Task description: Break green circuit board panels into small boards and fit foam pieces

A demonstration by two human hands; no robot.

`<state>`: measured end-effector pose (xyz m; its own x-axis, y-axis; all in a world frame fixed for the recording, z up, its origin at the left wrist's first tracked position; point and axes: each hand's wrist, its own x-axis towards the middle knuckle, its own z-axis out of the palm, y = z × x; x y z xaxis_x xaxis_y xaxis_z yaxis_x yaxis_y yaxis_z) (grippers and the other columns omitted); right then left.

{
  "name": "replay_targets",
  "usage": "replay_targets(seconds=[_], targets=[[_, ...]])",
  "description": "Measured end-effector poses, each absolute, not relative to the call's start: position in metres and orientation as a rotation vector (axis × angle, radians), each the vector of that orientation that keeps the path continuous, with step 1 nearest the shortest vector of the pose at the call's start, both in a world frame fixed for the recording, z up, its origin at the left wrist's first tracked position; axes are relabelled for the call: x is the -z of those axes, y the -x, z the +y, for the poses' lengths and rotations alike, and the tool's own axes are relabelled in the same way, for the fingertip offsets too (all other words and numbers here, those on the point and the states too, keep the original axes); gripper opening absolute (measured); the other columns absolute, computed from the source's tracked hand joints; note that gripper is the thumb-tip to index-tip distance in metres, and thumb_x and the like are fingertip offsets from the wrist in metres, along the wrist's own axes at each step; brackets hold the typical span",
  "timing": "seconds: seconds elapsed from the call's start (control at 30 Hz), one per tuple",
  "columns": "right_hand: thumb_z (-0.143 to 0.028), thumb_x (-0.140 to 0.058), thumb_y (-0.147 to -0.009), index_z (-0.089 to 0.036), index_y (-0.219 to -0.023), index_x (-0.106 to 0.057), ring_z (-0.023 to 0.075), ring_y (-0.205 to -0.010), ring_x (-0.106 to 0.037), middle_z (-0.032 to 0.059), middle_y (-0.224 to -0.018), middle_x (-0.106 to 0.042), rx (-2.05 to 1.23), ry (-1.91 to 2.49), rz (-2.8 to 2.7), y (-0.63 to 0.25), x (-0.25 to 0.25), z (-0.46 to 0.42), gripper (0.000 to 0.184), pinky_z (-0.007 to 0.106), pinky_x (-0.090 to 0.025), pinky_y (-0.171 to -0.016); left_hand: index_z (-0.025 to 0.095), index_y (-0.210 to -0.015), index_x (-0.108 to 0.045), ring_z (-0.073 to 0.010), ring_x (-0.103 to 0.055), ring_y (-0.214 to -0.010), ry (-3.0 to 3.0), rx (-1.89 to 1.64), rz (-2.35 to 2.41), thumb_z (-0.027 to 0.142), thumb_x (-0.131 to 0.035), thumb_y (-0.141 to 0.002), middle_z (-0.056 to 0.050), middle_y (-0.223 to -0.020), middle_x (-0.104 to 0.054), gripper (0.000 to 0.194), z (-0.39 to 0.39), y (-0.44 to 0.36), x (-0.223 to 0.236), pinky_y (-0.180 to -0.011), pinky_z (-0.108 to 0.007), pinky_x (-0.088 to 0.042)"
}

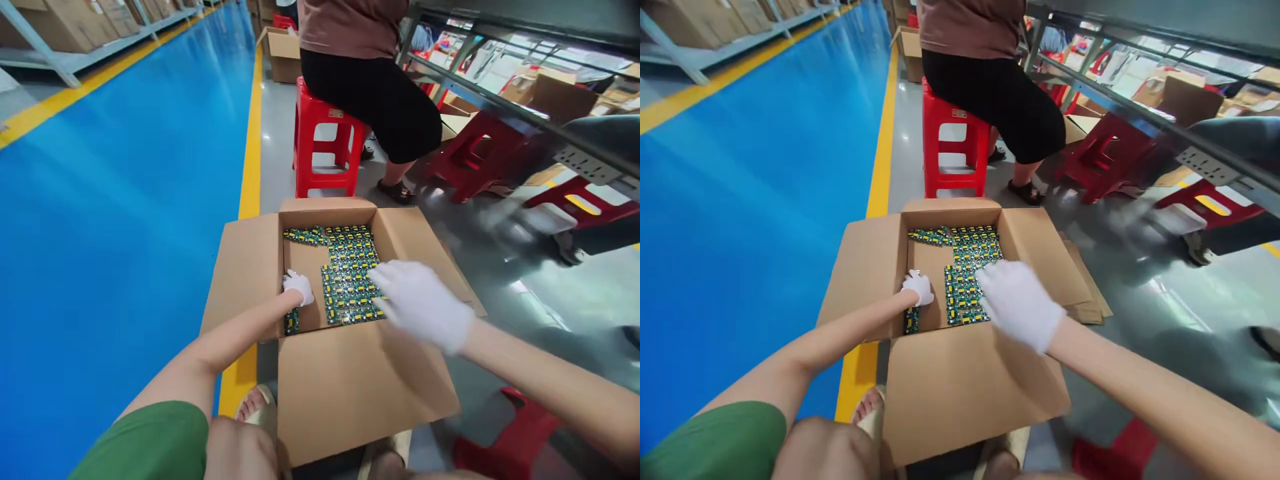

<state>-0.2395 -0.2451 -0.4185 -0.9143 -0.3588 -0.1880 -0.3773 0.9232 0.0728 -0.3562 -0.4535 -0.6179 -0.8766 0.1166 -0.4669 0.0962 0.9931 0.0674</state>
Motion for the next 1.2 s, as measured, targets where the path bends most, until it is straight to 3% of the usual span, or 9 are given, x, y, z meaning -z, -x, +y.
replay_targets(seconds=[0.1,0.23,0.33,0.5,0.6,0.77,0.87,1.07,1.2], targets=[[-0.037,-0.055,-0.084,-0.016,-0.115,-0.06,0.0302,-0.101,-0.061,0.0152,-0.109,-0.065,-0.039,0.568,2.704,0.273,0.485,-0.271,0.037,0.039,-0.046,-0.085,0.008,-0.14,-0.041,-0.0433,-0.042,-0.128,-0.088,-0.056,2.721,0.035,-0.061,-0.076,-0.028,-0.154,-0.02,0.072,-0.449,0.356,0.625,-0.093,-0.047,-0.045],[-0.039,-0.048,-0.088,-0.012,-0.133,-0.049,0.0265,-0.114,-0.058,0.017,-0.127,-0.06,0.091,0.455,2.69,0.323,0.573,-0.291,0.052,0.034,-0.044,-0.092,0.0,-0.13,-0.048,-0.0414,-0.043,-0.126,-0.088,-0.011,2.734,0.028,-0.064,-0.073,-0.033,-0.135,-0.045,0.066,-0.449,0.371,0.627,-0.097,-0.045,-0.042],[-0.037,-0.044,-0.091,-0.008,-0.141,-0.038,0.0282,-0.123,-0.051,0.0198,-0.137,-0.051,0.152,0.351,2.765,0.342,0.606,-0.297,0.058,0.037,-0.041,-0.097,0.004,-0.117,-0.058,-0.0417,-0.046,-0.123,-0.168,-0.002,2.722,0.026,-0.066,-0.07,-0.028,-0.119,-0.057,0.052,-0.45,0.376,0.622,-0.099,-0.047,-0.039],[-0.036,-0.053,-0.086,-0.011,-0.143,-0.034,0.0323,-0.131,-0.037,0.0175,-0.142,-0.046,0.175,0.338,2.824,0.353,0.626,-0.306,0.065,0.043,-0.033,-0.105,0.014,-0.117,-0.054,-0.0343,-0.061,-0.104,-0.354,-0.143,2.708,0.03,-0.059,-0.076,-0.02,-0.122,-0.051,0.044,-0.458,0.378,0.614,-0.086,-0.042,-0.048],[-0.034,-0.055,-0.085,-0.008,-0.14,-0.037,0.0327,-0.126,-0.04,0.0205,-0.133,-0.052,0.155,0.292,2.843,0.361,0.632,-0.315,0.064,0.044,-0.033,-0.103,0.015,-0.115,-0.052,-0.0291,-0.066,-0.094,-0.397,-0.246,2.684,0.029,-0.058,-0.077,-0.019,-0.12,-0.05,0.041,-0.462,0.385,0.614,-0.081,-0.037,-0.051],[-0.038,-0.057,-0.084,-0.009,-0.115,-0.056,0.0328,-0.113,-0.047,0.0209,-0.12,-0.055,0.134,0.212,2.871,0.372,0.633,-0.32,0.043,0.041,-0.041,-0.092,0.013,-0.112,-0.053,-0.0304,-0.065,-0.098,-0.415,-0.337,2.647,0.03,-0.061,-0.075,-0.02,-0.114,-0.057,0.042,-0.461,0.396,0.62,-0.081,-0.035,-0.051],[-0.044,-0.063,-0.08,-0.012,-0.114,-0.056,0.0319,-0.11,-0.049,0.0184,-0.12,-0.054,0.14,0.218,2.87,0.372,0.633,-0.316,0.047,0.039,-0.043,-0.09,0.012,-0.108,-0.058,-0.0309,-0.065,-0.098,-0.432,-0.365,2.611,0.029,-0.062,-0.072,-0.019,-0.108,-0.064,0.04,-0.458,0.403,0.621,-0.078,-0.034,-0.051],[-0.037,-0.065,-0.08,-0.012,-0.112,-0.057,0.0309,-0.111,-0.049,0.0173,-0.115,-0.055,0.168,0.253,2.846,0.366,0.637,-0.315,0.042,0.038,-0.041,-0.095,0.017,-0.074,-0.067,-0.0294,-0.066,-0.089,-0.507,-0.399,2.527,0.024,-0.065,-0.065,-0.013,-0.086,-0.072,0.012,-0.464,0.409,0.605,-0.08,-0.032,-0.049],[-0.045,-0.062,-0.081,-0.014,-0.111,-0.056,0.0324,-0.115,-0.05,0.0172,-0.119,-0.051,0.229,0.223,2.841,0.366,0.636,-0.316,0.043,0.039,-0.042,-0.096,0.016,-0.077,-0.067,-0.0292,-0.064,-0.094,-0.482,-0.482,2.584,0.021,-0.06,-0.07,-0.013,-0.089,-0.071,0.012,-0.474,0.418,0.581,-0.087,-0.034,-0.047]])
